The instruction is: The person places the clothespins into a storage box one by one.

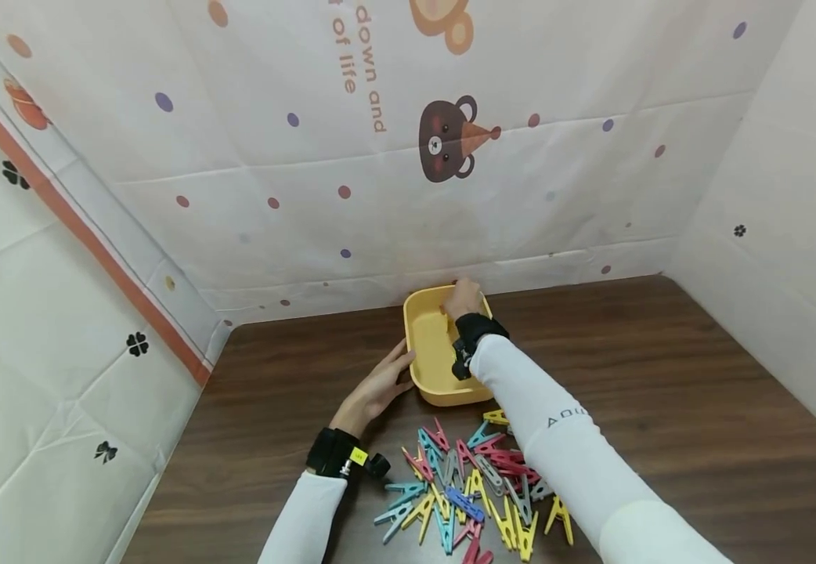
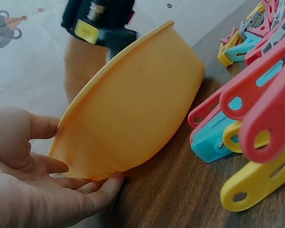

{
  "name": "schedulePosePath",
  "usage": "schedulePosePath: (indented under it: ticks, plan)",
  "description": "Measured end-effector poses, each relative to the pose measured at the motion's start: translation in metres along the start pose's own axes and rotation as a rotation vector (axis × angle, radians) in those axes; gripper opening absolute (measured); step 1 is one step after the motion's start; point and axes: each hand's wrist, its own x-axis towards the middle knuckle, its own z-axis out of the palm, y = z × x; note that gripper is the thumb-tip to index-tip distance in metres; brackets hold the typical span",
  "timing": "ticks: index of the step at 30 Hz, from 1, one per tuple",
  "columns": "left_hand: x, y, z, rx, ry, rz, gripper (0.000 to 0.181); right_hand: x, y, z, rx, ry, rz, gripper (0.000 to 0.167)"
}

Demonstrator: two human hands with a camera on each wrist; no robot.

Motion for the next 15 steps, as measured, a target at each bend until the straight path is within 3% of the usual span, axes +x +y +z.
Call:
schedulePosePath:
  ticks: [4,7,11,14,15]
  plan:
    - [0.001,-0.002,0.005,-0.001,-0.032,0.008,0.062,-0.020,0.002,-0.009,-0.090,-0.041,0.030,0.047]
    - [0.001,-0.001,0.008,0.001,-0.047,0.001,0.062,-0.003,0.018,-0.001,-0.147,-0.076,-0.002,0.059]
    - [0.001,0.000,0.008,0.011,-0.042,0.004,0.061,0.056,0.074,0.052,-0.185,0.130,-0.222,0.061]
    - [0.001,0.000,0.006,0.015,-0.033,0.004,0.062,0.059,0.072,0.051,-0.197,0.142,-0.278,0.047]
    - [0.001,0.000,0.005,0.008,-0.030,-0.001,0.062,0.046,0.056,0.034,-0.188,0.100,-0.272,0.040]
